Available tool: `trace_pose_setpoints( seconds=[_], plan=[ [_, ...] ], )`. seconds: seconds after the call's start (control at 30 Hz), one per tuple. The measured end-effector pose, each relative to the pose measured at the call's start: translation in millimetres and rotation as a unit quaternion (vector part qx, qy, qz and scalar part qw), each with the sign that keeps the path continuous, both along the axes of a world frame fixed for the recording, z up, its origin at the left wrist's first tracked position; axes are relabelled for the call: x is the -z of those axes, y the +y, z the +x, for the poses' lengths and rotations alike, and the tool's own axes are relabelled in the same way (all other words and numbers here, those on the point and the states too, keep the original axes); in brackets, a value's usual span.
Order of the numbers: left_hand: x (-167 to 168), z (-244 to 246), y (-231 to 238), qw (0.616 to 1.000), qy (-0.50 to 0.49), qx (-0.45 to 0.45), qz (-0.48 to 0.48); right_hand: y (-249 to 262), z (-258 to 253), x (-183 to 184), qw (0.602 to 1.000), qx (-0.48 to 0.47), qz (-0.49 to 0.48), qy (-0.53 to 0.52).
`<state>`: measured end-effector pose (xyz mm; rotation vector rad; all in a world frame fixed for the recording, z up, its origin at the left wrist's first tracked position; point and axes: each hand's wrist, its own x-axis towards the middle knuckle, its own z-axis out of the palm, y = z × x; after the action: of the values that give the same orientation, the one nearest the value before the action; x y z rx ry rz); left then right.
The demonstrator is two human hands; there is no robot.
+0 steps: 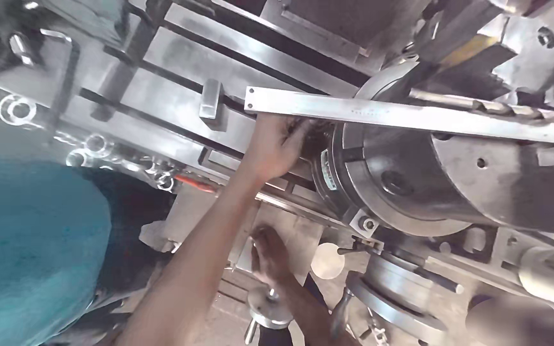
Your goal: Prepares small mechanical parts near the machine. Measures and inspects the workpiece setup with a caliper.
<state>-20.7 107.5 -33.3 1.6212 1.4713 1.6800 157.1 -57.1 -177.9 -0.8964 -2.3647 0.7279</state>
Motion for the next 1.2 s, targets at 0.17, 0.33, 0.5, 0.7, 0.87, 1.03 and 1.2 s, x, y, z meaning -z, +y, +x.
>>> trace_pose_setpoints(
  seconds=[0.17,0.33,0.5,0.7,0.87,1.03,1.2],
  plan=[
    [-2.6,-1.9,4.7,1.000,0.002,0.009,-0.024,-0.3,-0.3,0.3,1.000,-0.009,-0.004,-0.009],
    [1.0,-4.6,0.4,0.999,-0.030,-0.014,-0.016,1.3,0.1,1.9,1.000,-0.014,0.004,0.007],
    [-7.6,1.4,3.0,0.998,-0.021,-0.015,-0.054,-0.2,0.4,3.5,1.000,-0.007,0.010,0.014],
    [-2.0,-2.2,3.5,0.998,-0.021,0.027,-0.050,2.4,-0.7,1.3,1.000,-0.013,0.000,0.015],
    [-1.6,1.0,3.1,0.999,0.020,-0.007,-0.034,2.0,0.5,0.4,1.000,-0.016,0.006,-0.004],
    [-4.1,-1.2,6.8,0.998,-0.014,0.037,-0.051,0.4,1.8,1.1,1.000,-0.013,0.007,0.003],
    [-0.1,0.3,4.6,0.999,-0.009,-0.009,-0.029,0.5,2.0,0.2,1.000,-0.013,0.013,-0.011]
  ],
)
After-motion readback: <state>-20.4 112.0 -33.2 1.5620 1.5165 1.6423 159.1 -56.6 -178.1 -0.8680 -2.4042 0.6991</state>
